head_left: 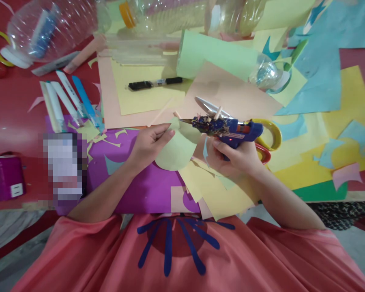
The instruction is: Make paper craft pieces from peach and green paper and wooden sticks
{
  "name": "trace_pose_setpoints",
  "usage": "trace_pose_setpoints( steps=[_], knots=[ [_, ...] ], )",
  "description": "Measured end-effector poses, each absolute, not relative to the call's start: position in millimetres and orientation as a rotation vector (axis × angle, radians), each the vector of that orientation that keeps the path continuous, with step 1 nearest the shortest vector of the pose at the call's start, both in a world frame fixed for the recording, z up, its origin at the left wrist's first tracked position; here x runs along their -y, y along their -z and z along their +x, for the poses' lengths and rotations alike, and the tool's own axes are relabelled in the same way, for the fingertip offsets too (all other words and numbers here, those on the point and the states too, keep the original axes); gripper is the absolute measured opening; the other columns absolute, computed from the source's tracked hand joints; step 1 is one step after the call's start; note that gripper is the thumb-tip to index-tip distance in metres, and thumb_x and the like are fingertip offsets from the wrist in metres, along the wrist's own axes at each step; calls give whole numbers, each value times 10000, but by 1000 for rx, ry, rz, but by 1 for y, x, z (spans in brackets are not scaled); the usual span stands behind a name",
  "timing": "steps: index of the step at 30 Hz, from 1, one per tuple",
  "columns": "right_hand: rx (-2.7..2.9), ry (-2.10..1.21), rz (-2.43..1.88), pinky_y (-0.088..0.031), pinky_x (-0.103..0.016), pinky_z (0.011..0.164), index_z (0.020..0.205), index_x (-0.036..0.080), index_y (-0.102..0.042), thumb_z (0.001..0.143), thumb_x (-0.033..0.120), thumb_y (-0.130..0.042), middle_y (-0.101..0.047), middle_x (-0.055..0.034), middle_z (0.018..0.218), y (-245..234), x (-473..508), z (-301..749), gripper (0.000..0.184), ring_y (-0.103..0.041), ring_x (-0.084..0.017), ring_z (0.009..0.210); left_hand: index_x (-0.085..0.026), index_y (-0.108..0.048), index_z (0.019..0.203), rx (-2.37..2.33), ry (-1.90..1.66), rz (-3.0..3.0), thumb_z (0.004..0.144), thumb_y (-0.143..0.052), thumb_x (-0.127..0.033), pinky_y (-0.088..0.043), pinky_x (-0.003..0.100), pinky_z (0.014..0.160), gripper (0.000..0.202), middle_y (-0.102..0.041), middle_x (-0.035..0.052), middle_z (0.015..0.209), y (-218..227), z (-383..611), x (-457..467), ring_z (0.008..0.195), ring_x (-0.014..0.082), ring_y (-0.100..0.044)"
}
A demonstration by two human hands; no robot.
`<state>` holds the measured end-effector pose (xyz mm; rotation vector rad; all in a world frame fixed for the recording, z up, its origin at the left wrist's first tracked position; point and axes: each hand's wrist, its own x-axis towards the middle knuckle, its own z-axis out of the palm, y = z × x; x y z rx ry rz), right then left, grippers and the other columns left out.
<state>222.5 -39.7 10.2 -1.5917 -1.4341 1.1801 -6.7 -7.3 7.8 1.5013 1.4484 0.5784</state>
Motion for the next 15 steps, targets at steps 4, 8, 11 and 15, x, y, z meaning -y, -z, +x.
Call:
trace_pose_setpoints(
  steps=[4,8,11,15],
  knots=[
    [1422,-1168,-1599,-527,-338,640,596,233,-479,732,341,-643,-541,11,571,-10,40,222,239,-524,-155,597,-178,-617,677,-1408,-619,1437,805,-558,-497,-346,223,509,349,-474,-19,587,-8,-7,7,565,107,-431],
    [1383,-1151,-1623,-508,-316,565,649,231,-525,703,330,-642,-595,-9,635,-11,40,222,163,-536,-161,607,-167,-673,750,-1396,-645,1388,792,-562,-459,-354,216,518,315,-529,-10,634,-10,-5,7,592,108,-454],
    [1378,-1148,-1634,-511,-323,566,671,234,-516,716,351,-651,-595,-10,639,-11,40,222,184,-542,-165,605,-159,-701,784,-1398,-663,1366,788,-571,-444,-368,211,527,314,-562,0,661,-11,-5,7,607,109,-466],
    [1419,-1173,-1633,-478,-303,521,618,229,-485,742,353,-636,-540,5,572,-11,41,223,231,-489,-142,544,-158,-719,836,-1420,-669,1361,795,-569,-461,-365,214,523,341,-553,5,649,-9,-7,7,602,112,-452]
  ],
)
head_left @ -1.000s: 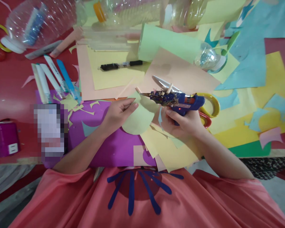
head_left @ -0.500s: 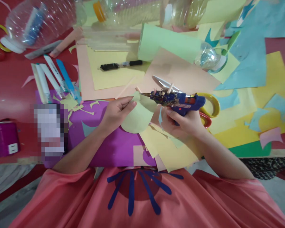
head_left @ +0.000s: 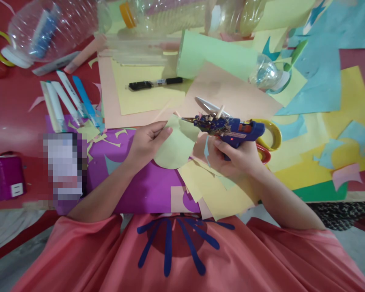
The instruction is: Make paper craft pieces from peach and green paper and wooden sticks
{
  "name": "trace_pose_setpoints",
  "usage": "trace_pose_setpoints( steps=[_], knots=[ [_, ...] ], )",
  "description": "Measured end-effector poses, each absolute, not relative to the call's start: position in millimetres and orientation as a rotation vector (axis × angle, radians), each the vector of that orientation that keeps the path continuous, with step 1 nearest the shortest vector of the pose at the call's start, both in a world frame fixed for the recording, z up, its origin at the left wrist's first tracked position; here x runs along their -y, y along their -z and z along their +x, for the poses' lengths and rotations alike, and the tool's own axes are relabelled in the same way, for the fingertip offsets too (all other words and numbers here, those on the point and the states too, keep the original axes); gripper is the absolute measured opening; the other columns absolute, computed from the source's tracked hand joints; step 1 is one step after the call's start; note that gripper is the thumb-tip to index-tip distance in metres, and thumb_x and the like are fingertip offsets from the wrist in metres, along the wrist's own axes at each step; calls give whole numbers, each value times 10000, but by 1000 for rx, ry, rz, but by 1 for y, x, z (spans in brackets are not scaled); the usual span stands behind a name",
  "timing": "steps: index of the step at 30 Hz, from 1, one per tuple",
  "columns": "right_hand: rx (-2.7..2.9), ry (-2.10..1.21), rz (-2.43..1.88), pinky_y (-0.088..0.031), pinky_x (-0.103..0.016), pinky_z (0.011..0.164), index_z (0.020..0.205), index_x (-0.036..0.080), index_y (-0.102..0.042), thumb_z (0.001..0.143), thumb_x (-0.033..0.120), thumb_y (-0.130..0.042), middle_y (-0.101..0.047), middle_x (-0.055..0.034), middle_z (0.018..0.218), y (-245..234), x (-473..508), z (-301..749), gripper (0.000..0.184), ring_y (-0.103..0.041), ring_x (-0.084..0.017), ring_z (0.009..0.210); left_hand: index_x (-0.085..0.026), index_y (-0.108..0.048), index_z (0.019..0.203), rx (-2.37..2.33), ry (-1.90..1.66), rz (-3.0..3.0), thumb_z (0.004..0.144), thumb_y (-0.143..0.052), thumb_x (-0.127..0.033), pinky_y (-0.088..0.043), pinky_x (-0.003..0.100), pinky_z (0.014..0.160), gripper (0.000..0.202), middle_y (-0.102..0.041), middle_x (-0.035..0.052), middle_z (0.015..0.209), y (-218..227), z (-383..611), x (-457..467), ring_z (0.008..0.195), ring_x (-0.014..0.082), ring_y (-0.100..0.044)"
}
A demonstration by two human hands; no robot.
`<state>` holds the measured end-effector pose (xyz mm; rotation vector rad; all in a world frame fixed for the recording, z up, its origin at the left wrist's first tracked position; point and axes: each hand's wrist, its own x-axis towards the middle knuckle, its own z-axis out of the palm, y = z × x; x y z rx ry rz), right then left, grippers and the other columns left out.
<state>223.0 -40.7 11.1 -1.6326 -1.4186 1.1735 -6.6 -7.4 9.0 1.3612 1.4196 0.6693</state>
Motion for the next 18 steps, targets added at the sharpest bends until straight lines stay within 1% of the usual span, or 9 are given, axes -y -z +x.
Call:
trace_pose_setpoints(
  steps=[5,9,14,18],
  knots=[
    [1438,-1161,-1641,-473,-306,540,598,226,-469,756,348,-639,-504,13,569,-10,41,225,261,-470,-137,547,-150,-723,827,-1442,-700,1369,780,-577,-438,-363,210,521,326,-550,3,657,-10,-7,6,604,106,-444],
    [1432,-1180,-1619,-499,-335,574,589,221,-466,781,372,-655,-520,13,564,-10,41,226,309,-491,-140,539,-150,-721,810,-1445,-720,1331,770,-588,-429,-359,204,515,312,-572,8,669,-12,-6,5,610,106,-442],
    [1425,-1216,-1641,-459,-306,506,557,223,-442,789,369,-644,-503,16,517,-11,41,227,341,-470,-131,504,-153,-711,789,-1459,-724,1341,770,-584,-456,-351,210,509,329,-558,7,646,-12,-7,5,605,109,-436],
    [1415,-1194,-1633,-446,-294,506,558,228,-446,768,365,-639,-503,14,529,-13,40,226,316,-469,-130,522,-159,-696,771,-1459,-742,1335,787,-571,-439,-353,212,501,307,-543,-3,644,-10,-9,5,591,101,-449]
  ],
)
